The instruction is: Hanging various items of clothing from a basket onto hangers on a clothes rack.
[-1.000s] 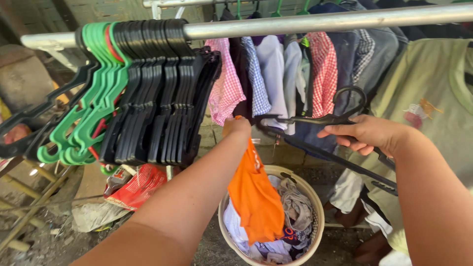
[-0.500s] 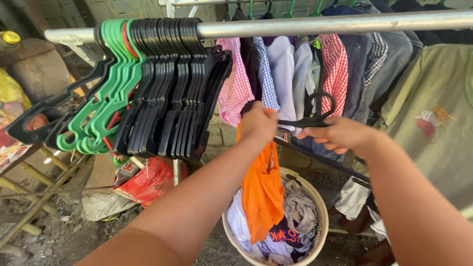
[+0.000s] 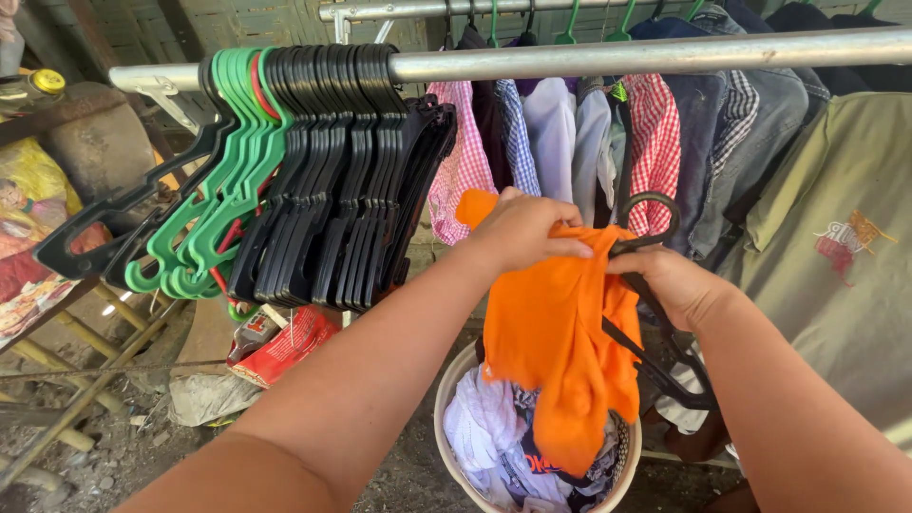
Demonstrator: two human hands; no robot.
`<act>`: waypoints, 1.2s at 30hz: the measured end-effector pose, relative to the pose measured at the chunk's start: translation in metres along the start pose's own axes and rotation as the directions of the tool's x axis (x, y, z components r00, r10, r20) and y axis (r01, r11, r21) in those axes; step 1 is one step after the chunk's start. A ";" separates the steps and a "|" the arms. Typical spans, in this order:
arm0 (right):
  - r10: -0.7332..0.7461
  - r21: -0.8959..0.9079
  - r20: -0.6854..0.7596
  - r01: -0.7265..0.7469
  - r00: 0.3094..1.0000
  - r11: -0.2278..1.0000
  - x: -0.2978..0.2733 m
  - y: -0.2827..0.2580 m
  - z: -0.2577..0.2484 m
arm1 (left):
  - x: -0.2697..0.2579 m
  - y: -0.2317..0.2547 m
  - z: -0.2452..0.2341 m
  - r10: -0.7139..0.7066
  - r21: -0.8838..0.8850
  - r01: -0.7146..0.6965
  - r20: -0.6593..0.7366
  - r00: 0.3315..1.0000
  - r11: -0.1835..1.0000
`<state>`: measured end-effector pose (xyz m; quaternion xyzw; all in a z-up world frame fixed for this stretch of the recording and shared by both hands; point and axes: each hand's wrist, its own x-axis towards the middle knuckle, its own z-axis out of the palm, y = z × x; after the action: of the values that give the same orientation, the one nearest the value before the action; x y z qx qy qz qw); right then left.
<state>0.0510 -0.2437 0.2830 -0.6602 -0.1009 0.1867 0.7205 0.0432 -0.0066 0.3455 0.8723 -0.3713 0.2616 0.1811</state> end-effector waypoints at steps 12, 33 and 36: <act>0.277 -0.050 -0.375 -0.318 0.885 0.947 -0.020 0.025 -0.112 | -0.026 -0.023 0.022 -0.500 -0.243 0.450 -0.215 0.839 0.859; -0.475 -0.797 -0.358 0.001 0.804 0.604 -0.040 -0.019 -0.066 | -0.010 -0.063 0.057 -0.904 -0.553 0.738 -0.069 0.421 0.386; -0.452 -0.807 -0.261 0.064 0.853 0.588 -0.035 -0.030 -0.047 | 0.003 -0.059 0.061 -0.904 -0.683 0.630 -0.107 0.414 0.369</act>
<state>0.0418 -0.3020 0.3107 -0.9049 -0.1032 -0.1393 0.3886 0.1083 -0.0005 0.2918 0.7558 0.0986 0.2244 0.6072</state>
